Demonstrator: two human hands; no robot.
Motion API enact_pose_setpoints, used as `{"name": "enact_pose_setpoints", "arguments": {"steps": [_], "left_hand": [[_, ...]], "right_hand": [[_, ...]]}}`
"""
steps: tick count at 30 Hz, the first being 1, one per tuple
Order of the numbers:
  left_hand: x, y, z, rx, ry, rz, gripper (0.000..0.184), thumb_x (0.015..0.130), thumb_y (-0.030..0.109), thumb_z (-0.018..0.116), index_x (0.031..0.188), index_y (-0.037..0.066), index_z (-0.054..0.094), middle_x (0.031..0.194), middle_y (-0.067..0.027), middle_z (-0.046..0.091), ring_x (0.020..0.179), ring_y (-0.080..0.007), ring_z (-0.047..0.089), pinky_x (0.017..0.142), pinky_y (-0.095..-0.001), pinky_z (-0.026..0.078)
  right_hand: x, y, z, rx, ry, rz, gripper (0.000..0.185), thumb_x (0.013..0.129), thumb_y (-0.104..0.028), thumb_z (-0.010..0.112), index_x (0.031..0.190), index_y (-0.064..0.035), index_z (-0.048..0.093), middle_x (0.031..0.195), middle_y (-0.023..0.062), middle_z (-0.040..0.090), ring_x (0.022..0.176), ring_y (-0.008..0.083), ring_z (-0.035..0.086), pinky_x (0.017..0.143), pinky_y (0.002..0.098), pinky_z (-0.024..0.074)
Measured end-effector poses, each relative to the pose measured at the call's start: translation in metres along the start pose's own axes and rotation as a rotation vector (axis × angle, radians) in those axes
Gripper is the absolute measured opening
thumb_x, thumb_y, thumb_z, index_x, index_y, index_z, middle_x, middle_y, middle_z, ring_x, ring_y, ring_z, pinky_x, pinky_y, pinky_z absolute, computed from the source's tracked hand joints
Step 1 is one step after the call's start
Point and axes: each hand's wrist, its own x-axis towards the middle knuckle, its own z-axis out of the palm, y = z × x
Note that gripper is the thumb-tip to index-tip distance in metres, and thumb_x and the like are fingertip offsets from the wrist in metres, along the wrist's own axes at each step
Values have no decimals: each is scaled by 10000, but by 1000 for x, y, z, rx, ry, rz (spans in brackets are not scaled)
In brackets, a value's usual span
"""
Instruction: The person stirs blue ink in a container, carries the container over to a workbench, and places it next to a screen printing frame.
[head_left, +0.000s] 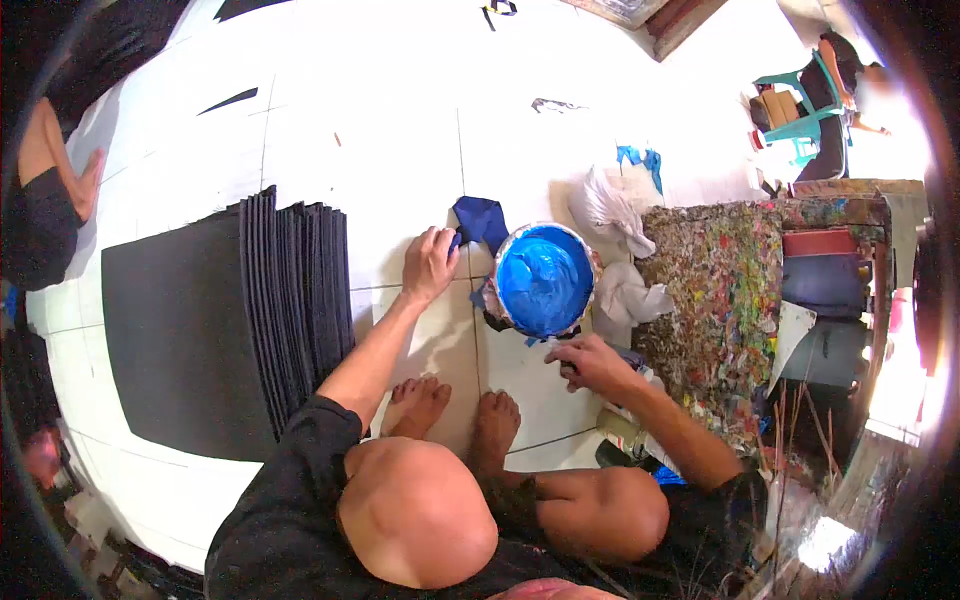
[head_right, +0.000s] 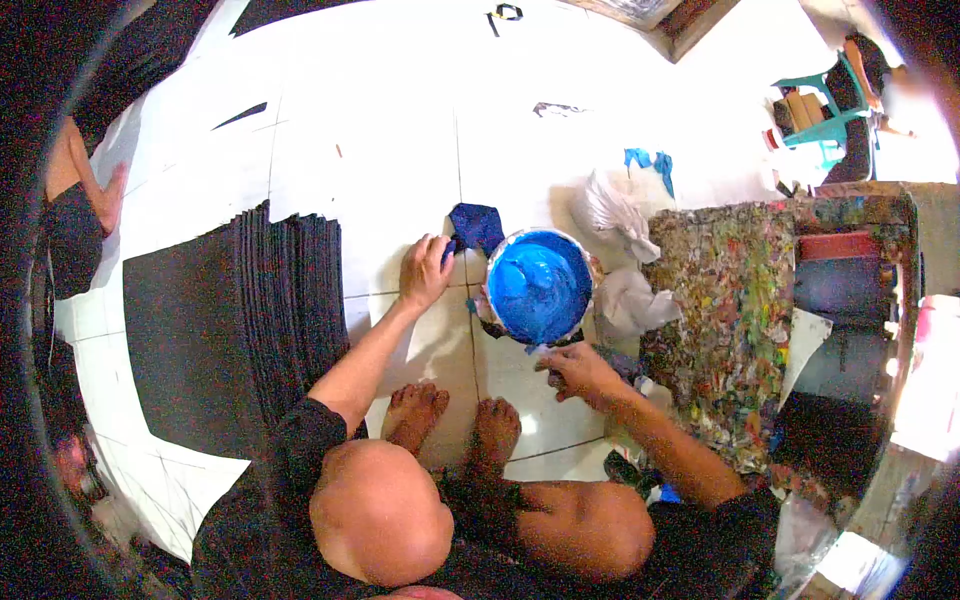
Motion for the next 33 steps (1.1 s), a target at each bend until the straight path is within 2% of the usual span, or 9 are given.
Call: {"name": "enact_pose_setpoints", "arguments": {"steps": [3, 8, 12, 14, 24, 28, 30, 31, 33], "left_hand": [[-3, -7, 5, -6, 3, 25, 242, 767, 101, 647, 985, 31, 570, 870, -151, 567, 796, -343, 592, 702, -444, 486], [-4, -3, 2, 8, -11, 21, 240, 766, 111, 643, 980, 24, 574, 868, -157, 565, 787, -343, 588, 709, -446, 485], [-5, -7, 3, 3, -27, 22, 219, 771, 116, 634, 960, 24, 571, 858, -161, 562, 789, -342, 587, 713, -449, 484], [-4, -5, 2, 16, -38, 14, 213, 772, 115, 631, 957, 26, 572, 858, -165, 562, 790, -344, 587, 713, -452, 481], [-9, -2, 0, 6, -62, 7, 242, 773, 121, 647, 982, 26, 571, 888, -156, 555, 823, -339, 580, 725, -444, 477], [-2, 0, 6, 66, -18, 44, 246, 770, 124, 651, 983, 28, 572, 893, -155, 555, 833, -335, 580, 725, -445, 474], [-5, -3, 5, 50, -7, 55, 248, 772, 128, 648, 985, 27, 571, 909, -159, 554, 842, -336, 578, 733, -439, 474], [-5, -3, 4, 53, -48, 35, 246, 776, 128, 646, 985, 23, 569, 919, -161, 553, 847, -337, 577, 736, -437, 472], [-5, -5, 3, 49, -42, 41, 243, 778, 129, 644, 983, 23, 569, 916, -161, 552, 847, -339, 575, 735, -439, 471]], "right_hand": [[12, -20, 25, 532, -68, 28, 176, 924, -160, 550, 963, -3, 618, 534, -19, 444, 457, 137, 433, 538, 301, 396], [35, -20, 11, 936, -176, -44, 207, 962, -188, 525, 1011, -2, 604, 562, -66, 415, 457, 64, 333, 538, 232, 328], [34, -13, -9, 370, 21, -111, 239, 969, -203, 504, 922, -1, 623, 580, -21, 464, 512, 109, 456, 554, 271, 384], [45, 8, -20, -809, 555, -512, 179, 913, -175, 545, 873, -25, 634, 630, 32, 526, 612, 199, 560, 630, 357, 457], [35, 7, -45, -1012, 602, -474, 296, 907, -148, 474, 1163, -21, 550, 1068, 216, 575, 974, 411, 531, 794, 516, 418], [57, -23, -45, -1022, 693, -893, 356, 873, -189, 513, 1192, -41, 569, 1107, 221, 558, 1038, 363, 522, 878, 470, 417], [87, -43, -23, -1390, 448, -403, 381, 883, -211, 508, 1235, -74, 557, 1165, 224, 553, 1056, 347, 530, 941, 423, 415], [85, -42, -7, -1385, 437, -403, 381, 883, -211, 508, 1235, -74, 557, 1165, 224, 553, 1056, 347, 530, 941, 423, 415], [71, -40, 14, -1917, 745, -879, 162, 832, -184, 579, 885, -39, 627, 716, 49, 595, 655, 245, 576, 661, 370, 492]]}}
